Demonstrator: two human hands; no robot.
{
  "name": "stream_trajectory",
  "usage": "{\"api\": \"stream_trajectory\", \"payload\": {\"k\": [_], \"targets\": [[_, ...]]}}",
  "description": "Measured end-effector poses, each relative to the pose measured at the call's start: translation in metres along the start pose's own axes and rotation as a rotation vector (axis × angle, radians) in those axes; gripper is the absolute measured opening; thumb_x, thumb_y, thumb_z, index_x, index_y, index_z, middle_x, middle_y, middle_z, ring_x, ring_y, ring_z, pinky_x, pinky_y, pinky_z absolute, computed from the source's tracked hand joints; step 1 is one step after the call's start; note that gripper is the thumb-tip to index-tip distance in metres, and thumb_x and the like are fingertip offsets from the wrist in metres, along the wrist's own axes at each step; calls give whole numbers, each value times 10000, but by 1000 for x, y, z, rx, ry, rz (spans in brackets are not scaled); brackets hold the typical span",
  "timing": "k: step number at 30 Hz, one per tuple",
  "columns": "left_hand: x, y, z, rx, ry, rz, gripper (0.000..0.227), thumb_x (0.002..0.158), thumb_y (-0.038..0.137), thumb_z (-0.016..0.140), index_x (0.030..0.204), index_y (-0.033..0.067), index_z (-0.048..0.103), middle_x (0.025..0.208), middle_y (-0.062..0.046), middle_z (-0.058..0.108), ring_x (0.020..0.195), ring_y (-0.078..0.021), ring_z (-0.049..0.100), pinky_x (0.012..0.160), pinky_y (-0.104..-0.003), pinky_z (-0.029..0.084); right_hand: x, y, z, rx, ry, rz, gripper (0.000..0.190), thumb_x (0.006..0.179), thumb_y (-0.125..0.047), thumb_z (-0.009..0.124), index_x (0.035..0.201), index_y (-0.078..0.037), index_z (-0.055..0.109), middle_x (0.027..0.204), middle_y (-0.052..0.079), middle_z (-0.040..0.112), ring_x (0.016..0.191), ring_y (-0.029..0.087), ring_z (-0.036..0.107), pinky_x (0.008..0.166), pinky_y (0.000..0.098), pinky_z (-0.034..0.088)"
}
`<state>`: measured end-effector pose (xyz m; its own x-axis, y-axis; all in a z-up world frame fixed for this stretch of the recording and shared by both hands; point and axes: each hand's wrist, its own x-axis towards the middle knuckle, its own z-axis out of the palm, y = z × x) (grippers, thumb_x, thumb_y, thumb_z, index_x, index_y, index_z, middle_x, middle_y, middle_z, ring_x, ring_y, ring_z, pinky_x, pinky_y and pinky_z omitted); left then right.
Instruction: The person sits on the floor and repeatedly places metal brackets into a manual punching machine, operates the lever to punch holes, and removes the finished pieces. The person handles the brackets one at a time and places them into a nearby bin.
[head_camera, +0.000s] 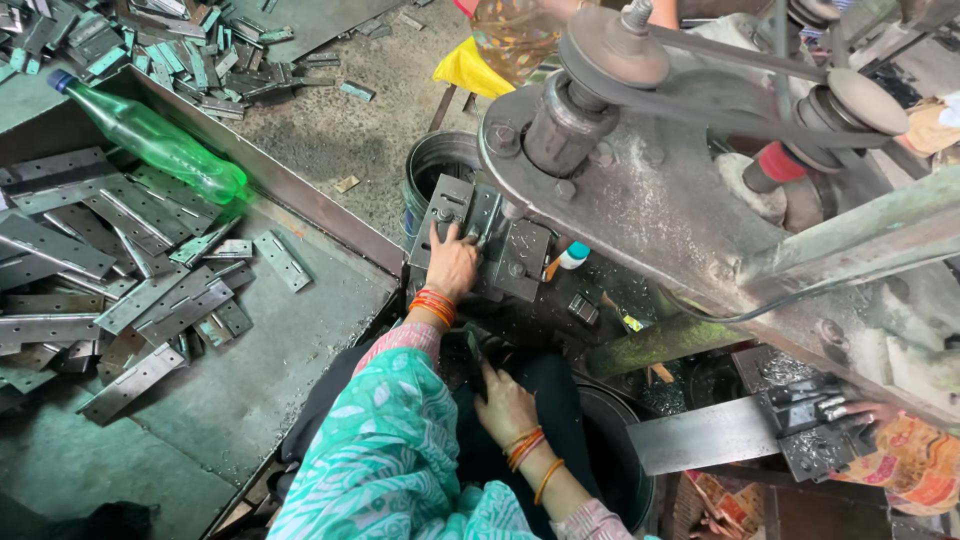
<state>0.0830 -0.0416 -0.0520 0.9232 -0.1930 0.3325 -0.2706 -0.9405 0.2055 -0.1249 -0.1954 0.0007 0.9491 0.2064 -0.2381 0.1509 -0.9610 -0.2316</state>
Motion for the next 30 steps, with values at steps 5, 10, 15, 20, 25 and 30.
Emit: {"api": "stream_trajectory", "payload": {"k": [5,10,15,20,25,30], "targets": [[-8,3,-7,54,-23,-17,242,892,200,577,992,149,792,1195,46,697,1390,-311,433,1172,-740,158,-6,10,15,22,11,-39,684,827,-255,734,1455,-129,493,1251,187,661,1039,414,686,876,513,575],[0,2,-15,53,11,-38,271,873,214,560,978,146,800,1224,69,699,1409,-325,401,1172,-760,112,15,1,-29,26,-45,-30,523,830,-295,724,1332,-193,619,1123,195,710,1011,422,687,876,523,573],[15,-2,-10,74,-64,-80,325,992,248,490,1014,158,801,1233,47,705,1450,-324,382,1178,-765,101,38,-7,-53,-72,-69,-108,337,830,-291,728,1112,-108,699,1023,209,736,958,433,704,849,526,587],[35,-2,-2,109,-49,-74,324,961,226,487,1023,166,799,1270,49,693,1435,-324,381,1152,-771,89,41,3,-37,-84,-42,-97,377,827,-274,716,1156,-96,670,1060,208,724,954,435,704,838,517,591],[36,-1,3,138,-61,-74,340,997,243,467,1050,161,793,1262,53,697,1437,-306,379,1170,-765,83,24,17,-3,-44,-48,-66,558,848,-272,728,1361,-111,578,1152,199,702,1007,417,699,873,492,585],[50,1,12,183,-30,-71,369,1026,259,437,1065,147,786,1202,51,712,1425,-303,382,1167,-756,99,-1,38,62,-37,92,-94,776,809,-259,775,1492,-130,429,1347,219,590,1092,409,660,839,505,583]]}}
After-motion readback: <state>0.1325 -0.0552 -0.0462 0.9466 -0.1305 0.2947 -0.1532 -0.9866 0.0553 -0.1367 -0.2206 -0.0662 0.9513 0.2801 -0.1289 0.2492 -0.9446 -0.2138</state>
